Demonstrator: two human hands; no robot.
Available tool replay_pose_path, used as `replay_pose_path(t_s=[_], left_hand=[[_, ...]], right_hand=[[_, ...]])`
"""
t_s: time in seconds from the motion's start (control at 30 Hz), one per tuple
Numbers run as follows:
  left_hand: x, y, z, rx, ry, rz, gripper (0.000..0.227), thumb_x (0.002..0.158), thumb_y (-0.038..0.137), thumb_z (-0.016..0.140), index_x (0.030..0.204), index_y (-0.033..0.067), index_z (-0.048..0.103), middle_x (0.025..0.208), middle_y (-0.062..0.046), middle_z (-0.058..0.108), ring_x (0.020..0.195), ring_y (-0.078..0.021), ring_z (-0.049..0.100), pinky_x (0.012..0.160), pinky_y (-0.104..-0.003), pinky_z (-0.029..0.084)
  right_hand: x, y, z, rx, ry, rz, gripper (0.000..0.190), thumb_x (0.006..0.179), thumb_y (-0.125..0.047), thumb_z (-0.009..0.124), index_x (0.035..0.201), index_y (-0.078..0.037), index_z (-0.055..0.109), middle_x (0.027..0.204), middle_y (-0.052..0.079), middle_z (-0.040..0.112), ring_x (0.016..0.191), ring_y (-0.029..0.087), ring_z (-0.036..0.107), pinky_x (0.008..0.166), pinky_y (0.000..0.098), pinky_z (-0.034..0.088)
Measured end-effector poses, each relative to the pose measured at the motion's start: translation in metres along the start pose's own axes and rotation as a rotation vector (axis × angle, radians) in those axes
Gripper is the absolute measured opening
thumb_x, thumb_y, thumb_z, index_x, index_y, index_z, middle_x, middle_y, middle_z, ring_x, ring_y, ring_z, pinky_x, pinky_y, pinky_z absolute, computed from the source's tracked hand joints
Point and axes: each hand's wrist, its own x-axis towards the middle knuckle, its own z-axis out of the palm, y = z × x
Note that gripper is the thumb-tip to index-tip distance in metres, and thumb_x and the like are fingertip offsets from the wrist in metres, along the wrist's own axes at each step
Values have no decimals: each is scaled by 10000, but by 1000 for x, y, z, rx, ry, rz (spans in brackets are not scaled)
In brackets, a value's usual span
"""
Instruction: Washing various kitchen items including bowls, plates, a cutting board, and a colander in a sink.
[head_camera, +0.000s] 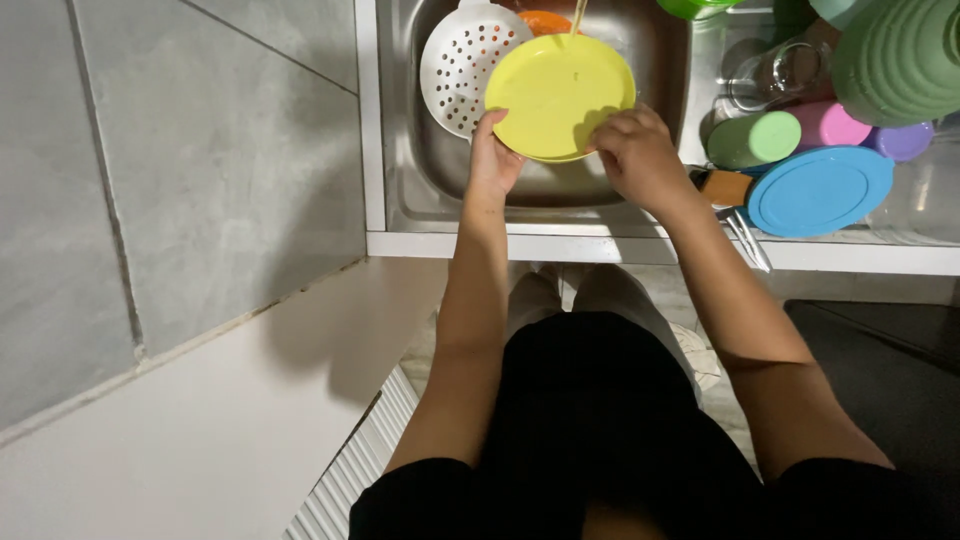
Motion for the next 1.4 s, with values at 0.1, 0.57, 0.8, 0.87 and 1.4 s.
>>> replay_pose_path(t_s=[0.1,0.57,0.8,0.87,1.4], left_hand=[[-3,3,13,-47,16,31,469,921,265,701,1311,42,565,1240,-104,687,1130,-237,676,942,-383,553],[3,-28,1,225,37,2,526,968,198,622,1458,194,431,1320,-35,601,1168,-192,601,931,-374,512],[18,-7,20,403,120,62,486,928,163,659,1379,162,480,1227,-50,659,1069,-243,672,867,-466,600],[33,-3,5,442,88,172,477,953,155,667,1395,119,489,1251,-67,665,1093,-226,663,882,-425,581],[-34,6,64,652,238,354,644,919,329,753,1426,61,461,1022,-108,669,788,-104,576,616,-264,460]], right_hand=[[3,-9,-5,190,82,32,437,851,-61,770,1284,-88,715,1435,249,536,1282,490,496,1094,499,363],[2,56,55,1016,268,509,680,1090,32,511,1663,-120,178,1656,206,423,1329,267,645,1005,395,610],[22,73,78,1085,356,394,728,1066,117,507,1658,-184,211,1663,221,400,1427,294,594,1081,414,564],[31,72,85,1146,357,466,722,1068,98,514,1654,-194,209,1644,201,419,1419,271,591,1071,404,566],[24,-16,35,317,115,133,593,931,-280,778,1458,-130,550,1502,178,527,1414,368,426,1201,518,311]])
